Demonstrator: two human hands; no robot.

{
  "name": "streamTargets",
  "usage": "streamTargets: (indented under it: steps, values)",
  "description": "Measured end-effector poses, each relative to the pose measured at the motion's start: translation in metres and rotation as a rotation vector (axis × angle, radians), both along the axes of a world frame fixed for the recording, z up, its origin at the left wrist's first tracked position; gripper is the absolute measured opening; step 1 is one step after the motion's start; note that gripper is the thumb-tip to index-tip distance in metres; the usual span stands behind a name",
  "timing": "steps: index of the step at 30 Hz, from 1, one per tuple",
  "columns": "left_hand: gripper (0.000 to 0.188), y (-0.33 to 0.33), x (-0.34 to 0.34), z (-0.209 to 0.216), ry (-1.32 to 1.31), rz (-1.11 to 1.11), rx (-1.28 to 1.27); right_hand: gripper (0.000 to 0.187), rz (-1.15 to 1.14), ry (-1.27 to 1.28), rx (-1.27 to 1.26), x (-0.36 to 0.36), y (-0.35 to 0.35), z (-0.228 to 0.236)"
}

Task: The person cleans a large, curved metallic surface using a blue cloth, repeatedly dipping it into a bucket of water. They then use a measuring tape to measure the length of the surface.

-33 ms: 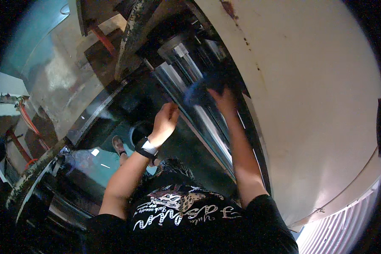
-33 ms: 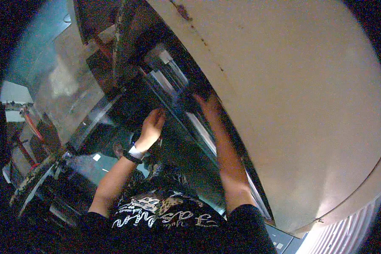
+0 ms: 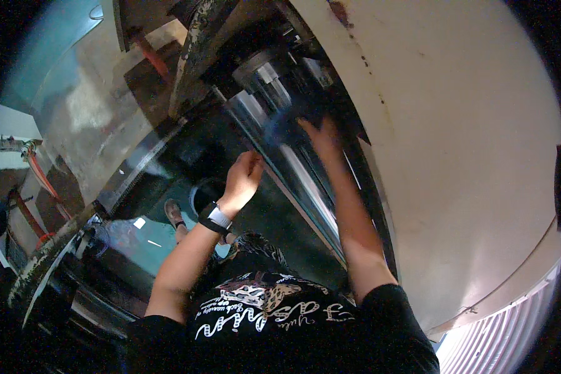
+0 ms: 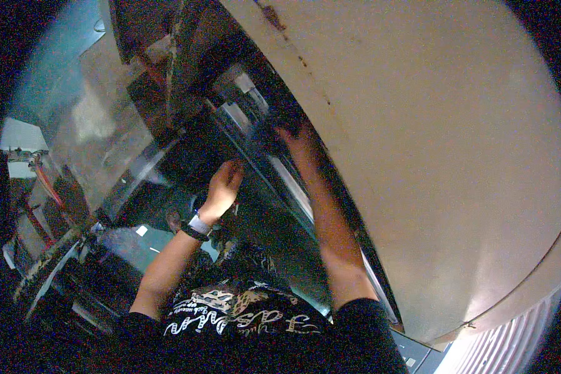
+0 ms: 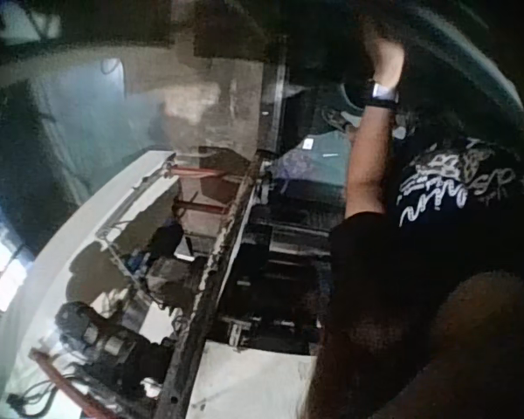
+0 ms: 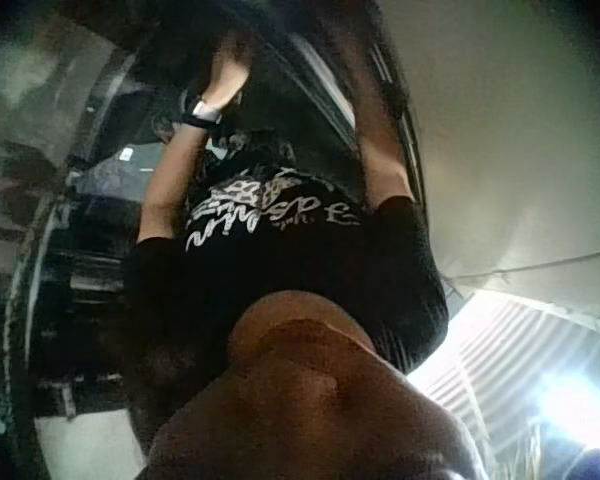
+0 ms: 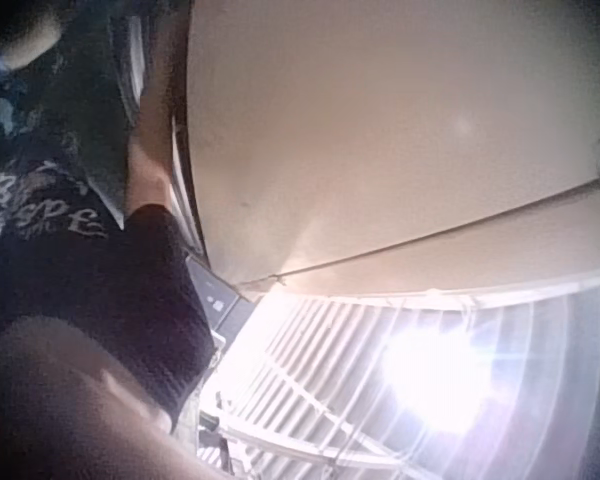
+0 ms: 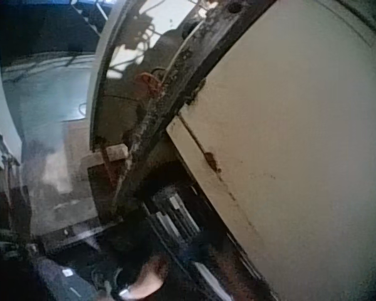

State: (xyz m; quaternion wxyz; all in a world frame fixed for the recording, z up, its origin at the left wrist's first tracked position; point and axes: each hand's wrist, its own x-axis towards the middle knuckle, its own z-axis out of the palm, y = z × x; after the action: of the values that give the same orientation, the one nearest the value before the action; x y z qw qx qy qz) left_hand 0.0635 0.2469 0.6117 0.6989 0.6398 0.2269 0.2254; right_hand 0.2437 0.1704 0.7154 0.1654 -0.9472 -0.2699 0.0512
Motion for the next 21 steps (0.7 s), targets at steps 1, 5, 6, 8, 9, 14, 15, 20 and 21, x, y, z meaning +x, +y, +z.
streamTargets:
  steps: [1,5,6,8,9,14,15,20,21]
  values:
    - [0.018,0.001,-0.005,-0.003,0.019,-0.002,-0.001,0.071,-0.081,0.127,-0.064,-0.008,0.041,0.01]
    - [0.018,0.01,-0.009,-0.005,0.102,-0.03,0.081,0.07,0.033,-0.009,-0.107,0.028,0.058,-0.023]
    - [0.018,0.013,-0.011,-0.011,0.123,-0.016,0.084,0.07,0.017,0.004,-0.073,0.019,0.056,-0.021]
    - [0.02,0.022,-0.017,-0.003,0.151,0.031,0.088,0.07,-0.018,0.023,0.012,-0.006,0.047,-0.005]
    - [0.02,0.025,-0.022,-0.002,0.174,0.027,0.089,0.069,0.009,0.058,0.099,-0.018,0.034,0.001]
    - [0.026,0.01,-0.01,0.001,0.101,-0.111,0.007,0.066,-0.055,0.169,0.139,-0.02,-0.052,0.012]
    - [0.028,0.005,-0.001,0.012,0.113,-0.195,-0.089,0.065,-0.054,0.146,0.111,-0.017,-0.06,0.009]
    - [0.04,-0.023,0.048,0.012,-0.067,0.062,0.236,0.064,-0.116,-0.024,-0.021,-0.013,-0.061,-0.01]
    - [0.037,-0.023,0.05,0.012,-0.018,0.029,0.17,0.064,-0.133,0.006,-0.03,-0.019,-0.058,-0.005]
